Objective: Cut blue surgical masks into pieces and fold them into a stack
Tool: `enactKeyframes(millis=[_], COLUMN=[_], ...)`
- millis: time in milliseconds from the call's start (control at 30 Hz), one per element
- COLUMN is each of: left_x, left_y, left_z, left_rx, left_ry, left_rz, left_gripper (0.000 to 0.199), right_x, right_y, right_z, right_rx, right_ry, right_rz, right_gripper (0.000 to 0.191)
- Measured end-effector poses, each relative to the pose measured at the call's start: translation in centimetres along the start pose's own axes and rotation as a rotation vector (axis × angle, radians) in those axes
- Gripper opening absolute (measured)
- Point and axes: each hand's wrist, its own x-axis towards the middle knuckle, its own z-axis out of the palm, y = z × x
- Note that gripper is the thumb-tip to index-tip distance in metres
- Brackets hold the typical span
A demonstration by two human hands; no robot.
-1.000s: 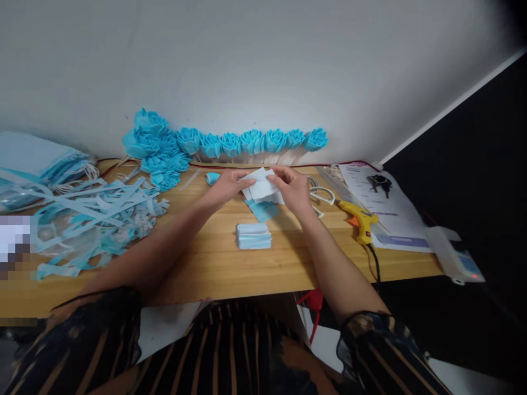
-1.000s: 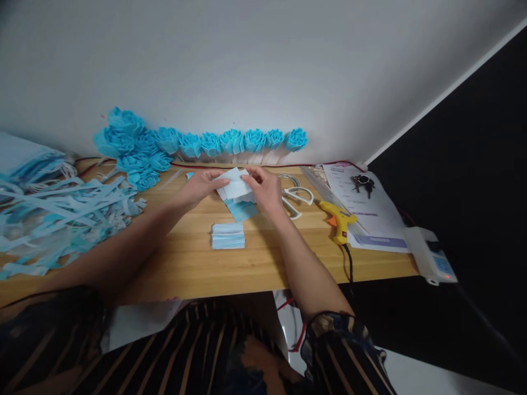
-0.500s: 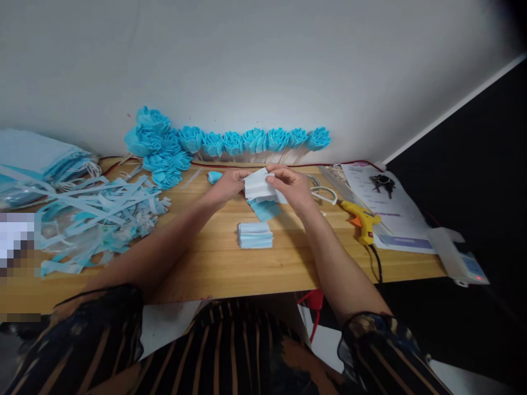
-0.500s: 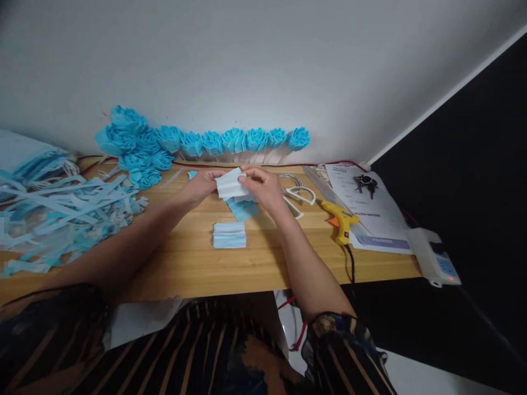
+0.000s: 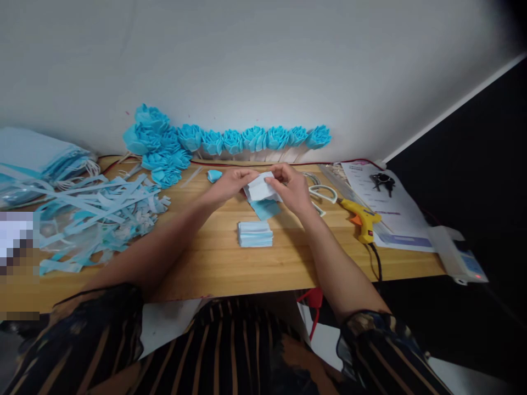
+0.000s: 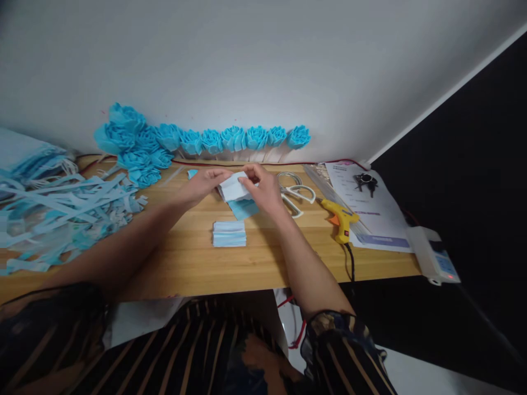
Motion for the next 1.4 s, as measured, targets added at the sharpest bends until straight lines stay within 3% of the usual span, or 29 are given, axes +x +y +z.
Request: enactKeyframes(millis=[67,133,333,567,733,867,1000,1167,1400], left_x=[0.0,0.0,0.0,0.3,0.2,0.3,0.3,0.1,-0.4], left_y=[0.0,0.0,-0.1,-0.6,-0.3,-0.5,-0.8,-0.6,1.0], left_z=[-0.2,-0.3,-0.2,-0.2,0.0,0.4,0.7,0.6,0.4], left_rx=[-0.044,-0.052,0.001,0.058,0.282,0.215,0.033,0.073,0.170], left_ry=[0.002,0.003,0.025,0.069,0.093,0.144,0.073,-0.003,-0.074], left_rz=[-0.001,-0.021,0.013,0.049,0.136,0.146,0.091,0.053,0.072], left_gripper=[0.049,0.059,0.032,0.022,0.019,0.024,0.028,0.020,0.018], right_x=[0.0,0.0,0.1,0.2,0.0,-0.3,-0.4,-0.1,0.5], right_y=[0.1,0.2,0.7,0.5,0.1,-0.2,-0.8,-1.1,0.5], right_z=[0.0,0.1,0.3,0.0,-0.3,0.0,0.1,-0.3,-0.6], right_rx=[-0.002,0.003,0.046,0.022,-0.168,-0.251,-0.135,-0.018,0.095], right_ry=[0.011,0.023,0.021,-0.016,-0.056,-0.022,0.046,0.173,0.149], right_rz=[0.003,0.007,0.036,-0.019,-0.176,-0.186,-0.101,-0.016,0.035], right_gripper=[0.027,0.032,0.037,0.044,0.021,0.017,0.018,0.016,0.020])
